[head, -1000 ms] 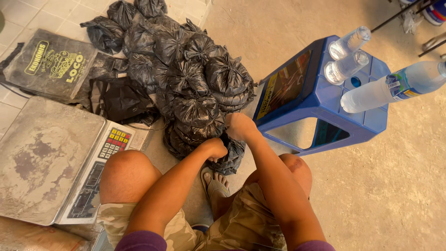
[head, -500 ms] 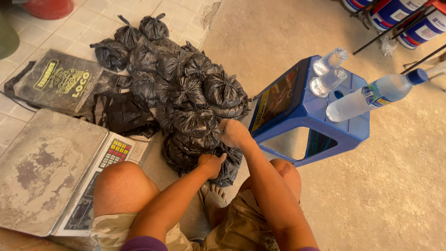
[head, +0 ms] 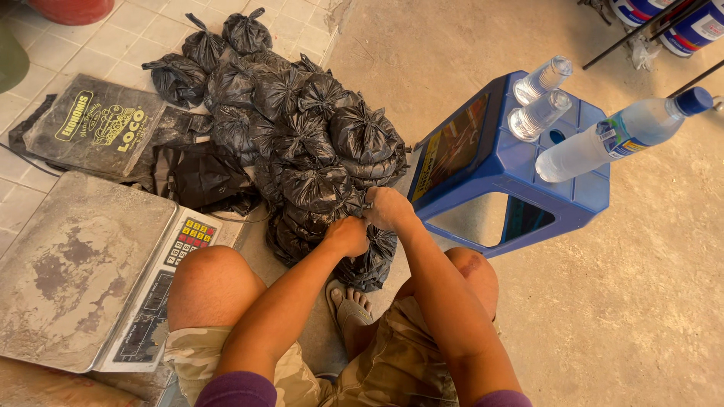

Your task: The person scoops a gray powder from a large sack into a small black plastic bag using a metal cup. They place the bag on a digital scale to weigh it, then tie the bag closed and set it aside with other finished packages.

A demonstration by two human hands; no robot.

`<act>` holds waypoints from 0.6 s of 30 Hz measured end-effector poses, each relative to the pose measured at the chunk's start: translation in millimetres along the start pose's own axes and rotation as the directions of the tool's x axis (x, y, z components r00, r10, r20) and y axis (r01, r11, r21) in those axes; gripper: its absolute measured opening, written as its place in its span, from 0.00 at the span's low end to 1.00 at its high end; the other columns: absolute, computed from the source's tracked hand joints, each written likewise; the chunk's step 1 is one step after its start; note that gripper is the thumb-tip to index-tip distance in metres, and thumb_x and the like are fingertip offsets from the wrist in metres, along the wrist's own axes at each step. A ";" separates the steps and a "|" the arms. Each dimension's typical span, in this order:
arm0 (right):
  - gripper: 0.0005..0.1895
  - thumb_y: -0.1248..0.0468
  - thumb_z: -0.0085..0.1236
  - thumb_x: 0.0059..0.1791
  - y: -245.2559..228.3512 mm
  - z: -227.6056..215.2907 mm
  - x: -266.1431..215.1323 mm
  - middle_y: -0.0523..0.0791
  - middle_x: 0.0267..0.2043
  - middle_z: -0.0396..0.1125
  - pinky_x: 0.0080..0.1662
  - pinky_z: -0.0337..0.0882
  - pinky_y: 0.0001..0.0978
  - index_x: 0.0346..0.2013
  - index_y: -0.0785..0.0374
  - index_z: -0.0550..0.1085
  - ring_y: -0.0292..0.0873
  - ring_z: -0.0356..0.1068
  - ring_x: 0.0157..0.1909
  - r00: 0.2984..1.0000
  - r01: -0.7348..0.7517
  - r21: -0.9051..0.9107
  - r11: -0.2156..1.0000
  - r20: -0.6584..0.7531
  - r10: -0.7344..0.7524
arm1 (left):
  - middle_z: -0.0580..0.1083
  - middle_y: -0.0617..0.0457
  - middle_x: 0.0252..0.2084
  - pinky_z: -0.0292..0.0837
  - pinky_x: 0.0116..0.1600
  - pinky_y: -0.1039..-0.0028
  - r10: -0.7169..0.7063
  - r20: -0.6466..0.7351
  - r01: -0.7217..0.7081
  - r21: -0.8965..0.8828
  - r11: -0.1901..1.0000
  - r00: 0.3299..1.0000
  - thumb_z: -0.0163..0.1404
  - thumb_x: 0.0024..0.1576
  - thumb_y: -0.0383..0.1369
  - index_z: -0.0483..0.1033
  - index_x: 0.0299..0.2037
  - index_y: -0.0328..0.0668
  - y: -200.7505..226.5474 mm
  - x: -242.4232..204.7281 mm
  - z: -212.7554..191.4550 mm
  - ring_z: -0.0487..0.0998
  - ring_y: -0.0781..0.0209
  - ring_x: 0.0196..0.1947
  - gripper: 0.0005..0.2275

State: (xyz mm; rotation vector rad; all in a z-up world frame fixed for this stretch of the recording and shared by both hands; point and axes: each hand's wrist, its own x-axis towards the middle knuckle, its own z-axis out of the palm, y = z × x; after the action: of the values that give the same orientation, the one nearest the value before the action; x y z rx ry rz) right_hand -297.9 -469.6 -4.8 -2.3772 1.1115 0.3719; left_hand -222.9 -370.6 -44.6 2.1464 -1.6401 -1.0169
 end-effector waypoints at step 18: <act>0.19 0.59 0.54 0.41 -96.0 -33.3 -42.3 0.53 0.43 0.67 0.49 0.68 0.47 0.45 0.60 0.70 0.55 0.66 0.49 0.991 0.044 0.004 0.999 -0.126 -0.043 | 0.69 0.39 0.39 0.72 0.36 0.57 -0.139 -0.143 0.115 -0.163 0.980 0.980 0.42 0.48 0.30 0.70 0.42 0.31 -31.2 -63.2 -66.6 0.72 0.43 0.39 0.14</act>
State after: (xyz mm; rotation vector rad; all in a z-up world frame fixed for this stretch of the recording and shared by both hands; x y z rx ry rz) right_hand -248.9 -407.4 71.6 -2.4426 1.1118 0.2053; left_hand -163.5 -315.8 8.9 2.1897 -1.3250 -0.9519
